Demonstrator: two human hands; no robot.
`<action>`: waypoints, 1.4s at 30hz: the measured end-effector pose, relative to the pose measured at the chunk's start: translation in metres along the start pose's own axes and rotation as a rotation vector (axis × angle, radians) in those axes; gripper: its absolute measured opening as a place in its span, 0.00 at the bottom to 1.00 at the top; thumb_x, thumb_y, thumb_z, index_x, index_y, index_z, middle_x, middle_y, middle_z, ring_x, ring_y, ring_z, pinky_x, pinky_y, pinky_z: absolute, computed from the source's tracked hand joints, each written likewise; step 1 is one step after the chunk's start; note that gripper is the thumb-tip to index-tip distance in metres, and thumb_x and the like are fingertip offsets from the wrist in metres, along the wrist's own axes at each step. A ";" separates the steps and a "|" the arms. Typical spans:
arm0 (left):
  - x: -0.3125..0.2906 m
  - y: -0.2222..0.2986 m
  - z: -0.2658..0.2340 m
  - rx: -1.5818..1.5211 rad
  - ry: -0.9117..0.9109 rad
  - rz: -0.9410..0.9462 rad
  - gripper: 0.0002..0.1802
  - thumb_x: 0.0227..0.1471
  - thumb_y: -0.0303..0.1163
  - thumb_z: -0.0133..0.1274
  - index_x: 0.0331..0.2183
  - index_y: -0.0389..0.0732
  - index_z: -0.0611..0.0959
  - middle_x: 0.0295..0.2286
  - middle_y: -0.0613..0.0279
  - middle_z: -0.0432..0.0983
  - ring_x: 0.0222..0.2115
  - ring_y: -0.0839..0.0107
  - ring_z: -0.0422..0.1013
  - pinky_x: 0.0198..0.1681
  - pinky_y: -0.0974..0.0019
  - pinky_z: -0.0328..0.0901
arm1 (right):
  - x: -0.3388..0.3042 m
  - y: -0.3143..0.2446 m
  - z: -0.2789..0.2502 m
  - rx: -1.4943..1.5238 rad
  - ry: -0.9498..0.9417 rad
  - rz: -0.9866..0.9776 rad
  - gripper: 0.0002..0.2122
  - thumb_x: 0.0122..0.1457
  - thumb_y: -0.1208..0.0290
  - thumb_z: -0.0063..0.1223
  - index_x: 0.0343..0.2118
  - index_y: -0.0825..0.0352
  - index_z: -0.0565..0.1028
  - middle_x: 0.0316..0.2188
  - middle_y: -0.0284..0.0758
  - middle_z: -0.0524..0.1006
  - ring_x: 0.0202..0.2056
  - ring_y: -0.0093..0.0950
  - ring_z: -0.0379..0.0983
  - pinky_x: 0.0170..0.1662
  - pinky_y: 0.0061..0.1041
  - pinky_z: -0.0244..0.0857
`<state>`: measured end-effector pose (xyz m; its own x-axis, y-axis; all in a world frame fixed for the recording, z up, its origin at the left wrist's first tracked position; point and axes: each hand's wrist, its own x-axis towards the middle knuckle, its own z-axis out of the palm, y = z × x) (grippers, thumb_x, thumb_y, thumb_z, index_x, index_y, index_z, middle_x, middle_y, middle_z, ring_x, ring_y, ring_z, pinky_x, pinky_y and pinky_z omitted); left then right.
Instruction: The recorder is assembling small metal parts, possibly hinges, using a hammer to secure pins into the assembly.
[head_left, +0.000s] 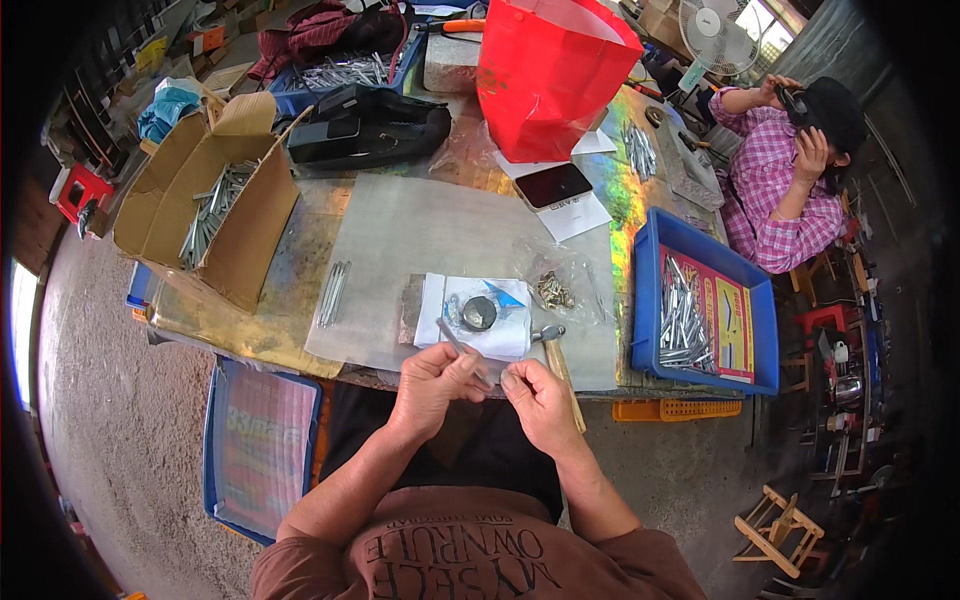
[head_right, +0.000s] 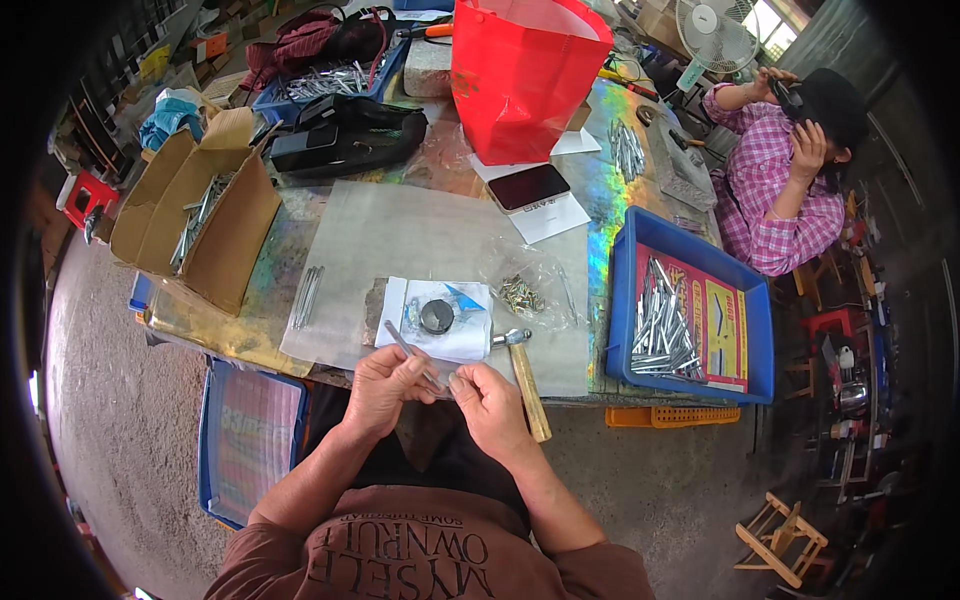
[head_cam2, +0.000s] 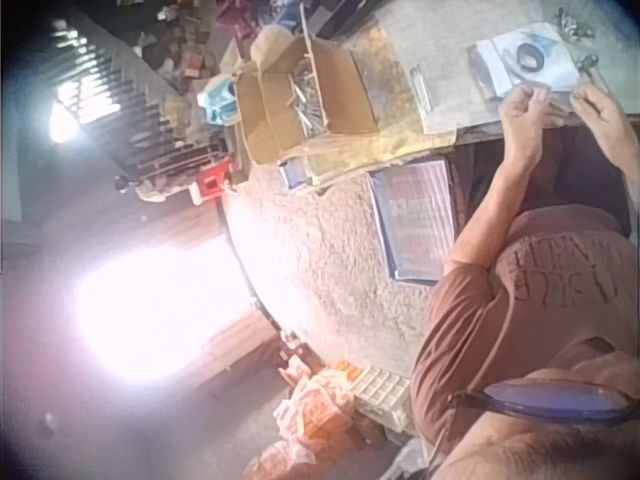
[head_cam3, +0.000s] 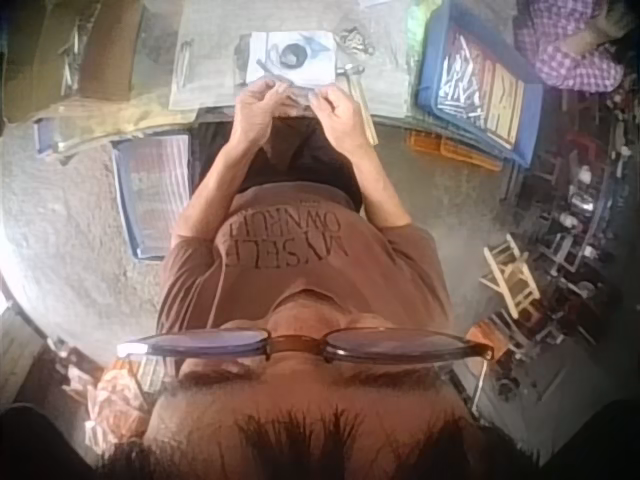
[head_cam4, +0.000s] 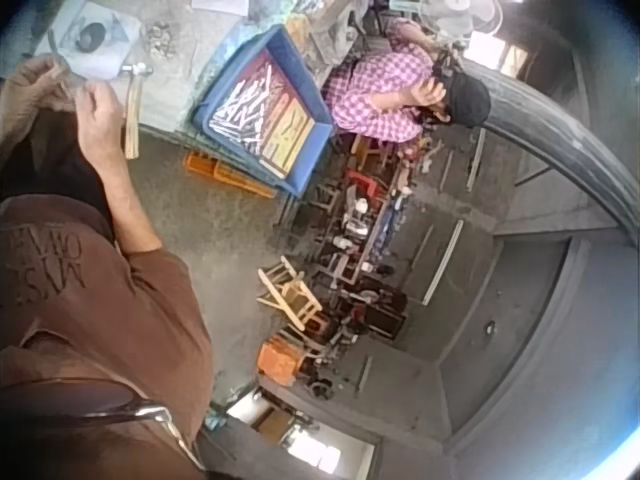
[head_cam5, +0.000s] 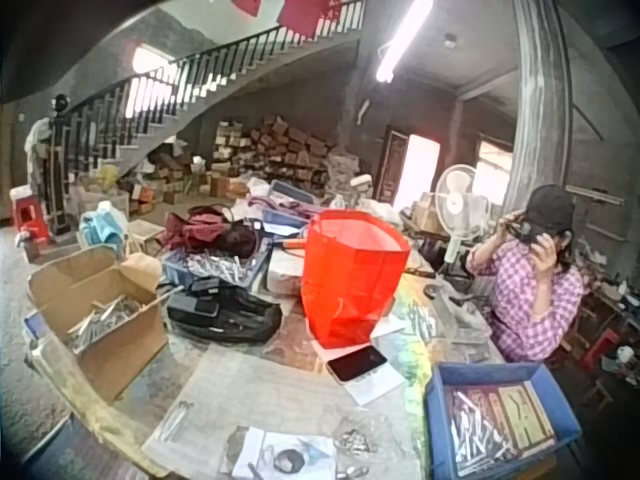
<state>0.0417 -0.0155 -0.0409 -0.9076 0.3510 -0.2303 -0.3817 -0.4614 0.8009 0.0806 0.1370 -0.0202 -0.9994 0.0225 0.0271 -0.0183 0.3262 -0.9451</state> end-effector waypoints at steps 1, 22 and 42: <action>0.000 0.000 -0.002 -0.043 0.011 0.005 0.07 0.50 0.30 0.47 0.28 0.35 0.73 0.25 0.57 0.73 0.22 0.72 0.72 0.23 0.74 0.68 | -0.002 0.003 0.003 0.115 -0.008 0.050 0.06 0.55 0.72 0.46 0.26 0.71 0.68 0.18 0.29 0.67 0.21 0.17 0.61 0.23 0.17 0.56; -0.006 -0.007 0.001 -0.157 0.050 0.085 0.08 0.49 0.30 0.49 0.31 0.35 0.73 0.26 0.56 0.73 0.23 0.72 0.71 0.26 0.73 0.68 | -0.010 0.005 0.023 0.636 0.021 0.235 0.08 0.56 0.69 0.45 0.25 0.69 0.68 0.19 0.27 0.66 0.20 0.14 0.58 0.23 0.13 0.53; -0.006 -0.006 0.003 -0.063 0.166 0.129 0.08 0.49 0.30 0.49 0.31 0.36 0.73 0.24 0.57 0.73 0.22 0.70 0.72 0.20 0.76 0.66 | -0.003 0.019 0.029 0.978 -0.031 0.366 0.07 0.52 0.70 0.50 0.24 0.68 0.68 0.18 0.28 0.66 0.19 0.16 0.58 0.22 0.14 0.53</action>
<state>0.0497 -0.0124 -0.0426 -0.9639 0.1496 -0.2202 -0.2662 -0.5455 0.7947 0.0820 0.1157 -0.0475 -0.9488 -0.0636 -0.3095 0.2836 -0.6032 -0.7454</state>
